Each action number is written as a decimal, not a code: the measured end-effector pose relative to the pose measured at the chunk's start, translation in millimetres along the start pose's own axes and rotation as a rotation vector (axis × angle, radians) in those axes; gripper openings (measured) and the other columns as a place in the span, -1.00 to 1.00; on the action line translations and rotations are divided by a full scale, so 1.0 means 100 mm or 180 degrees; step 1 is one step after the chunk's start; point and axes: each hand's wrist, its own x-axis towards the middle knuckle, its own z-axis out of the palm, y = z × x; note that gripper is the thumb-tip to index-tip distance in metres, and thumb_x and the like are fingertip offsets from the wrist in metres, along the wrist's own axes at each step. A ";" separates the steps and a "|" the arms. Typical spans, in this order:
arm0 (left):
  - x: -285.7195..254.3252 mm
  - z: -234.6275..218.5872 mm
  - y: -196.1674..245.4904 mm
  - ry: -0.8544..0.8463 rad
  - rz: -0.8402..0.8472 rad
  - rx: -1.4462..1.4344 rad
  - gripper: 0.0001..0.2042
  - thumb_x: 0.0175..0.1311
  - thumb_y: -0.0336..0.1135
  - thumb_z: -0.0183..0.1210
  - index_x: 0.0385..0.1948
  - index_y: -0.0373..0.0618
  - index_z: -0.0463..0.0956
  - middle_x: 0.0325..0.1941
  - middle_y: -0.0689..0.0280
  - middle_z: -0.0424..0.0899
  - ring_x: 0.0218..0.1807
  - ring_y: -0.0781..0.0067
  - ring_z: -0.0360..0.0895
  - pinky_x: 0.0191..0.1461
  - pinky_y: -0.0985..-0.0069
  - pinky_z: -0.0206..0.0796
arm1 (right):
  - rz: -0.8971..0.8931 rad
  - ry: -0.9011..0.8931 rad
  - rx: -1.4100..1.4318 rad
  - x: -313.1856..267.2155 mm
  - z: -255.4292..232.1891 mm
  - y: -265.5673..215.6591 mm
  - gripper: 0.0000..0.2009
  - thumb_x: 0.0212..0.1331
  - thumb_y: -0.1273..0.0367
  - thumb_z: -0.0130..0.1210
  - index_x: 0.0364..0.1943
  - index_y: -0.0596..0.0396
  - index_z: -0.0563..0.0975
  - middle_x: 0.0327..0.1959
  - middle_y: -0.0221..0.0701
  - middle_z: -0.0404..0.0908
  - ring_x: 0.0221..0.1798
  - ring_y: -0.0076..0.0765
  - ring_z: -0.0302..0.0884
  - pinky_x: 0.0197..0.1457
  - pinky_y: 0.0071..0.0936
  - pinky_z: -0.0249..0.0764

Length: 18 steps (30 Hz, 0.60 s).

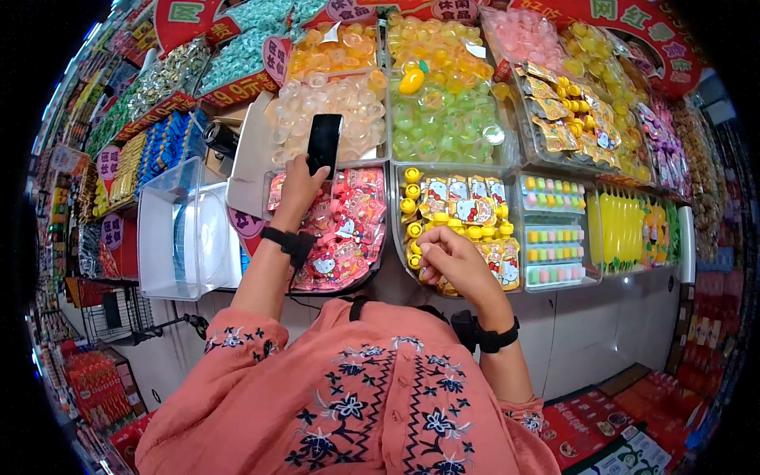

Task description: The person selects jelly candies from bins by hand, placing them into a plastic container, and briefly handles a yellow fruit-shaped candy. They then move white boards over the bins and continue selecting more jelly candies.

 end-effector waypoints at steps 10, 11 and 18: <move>0.11 0.01 -0.08 0.0022 0.0060 0.0544 -0.42 0.15 -0.03 0.37 0.02 -0.30 0.38 0.12 -0.13 0.45 0.01 -0.29 0.58 0.03 0.00 0.48 | 0.0381 0.0081 -0.0207 0.15 0.18 0.09 -0.77 0.38 0.23 0.07 -0.10 0.09 0.51 -0.34 -0.46 0.59 -0.41 -0.61 0.55 -0.33 -0.61 0.52; 0.13 0.00 -0.08 -0.0017 0.0019 0.0568 -0.42 0.16 -0.02 0.37 0.01 -0.30 0.38 0.12 -0.12 0.45 0.01 -0.28 0.58 0.03 0.00 0.48 | 0.0421 0.0088 -0.0203 0.16 0.20 0.09 -0.77 0.38 0.23 0.07 -0.10 0.09 0.51 -0.34 -0.46 0.59 -0.41 -0.61 0.55 -0.33 -0.61 0.52; 0.21 -0.04 -0.02 0.0316 0.0302 0.0906 -0.36 0.07 0.06 0.39 -0.02 -0.33 0.42 0.01 -0.12 0.54 -0.02 -0.22 0.58 0.01 0.02 0.46 | 0.0403 -0.0021 -0.0220 0.23 0.29 0.13 -0.79 0.38 0.25 0.05 -0.12 0.10 0.50 -0.37 -0.47 0.59 -0.43 -0.60 0.55 -0.36 -0.60 0.52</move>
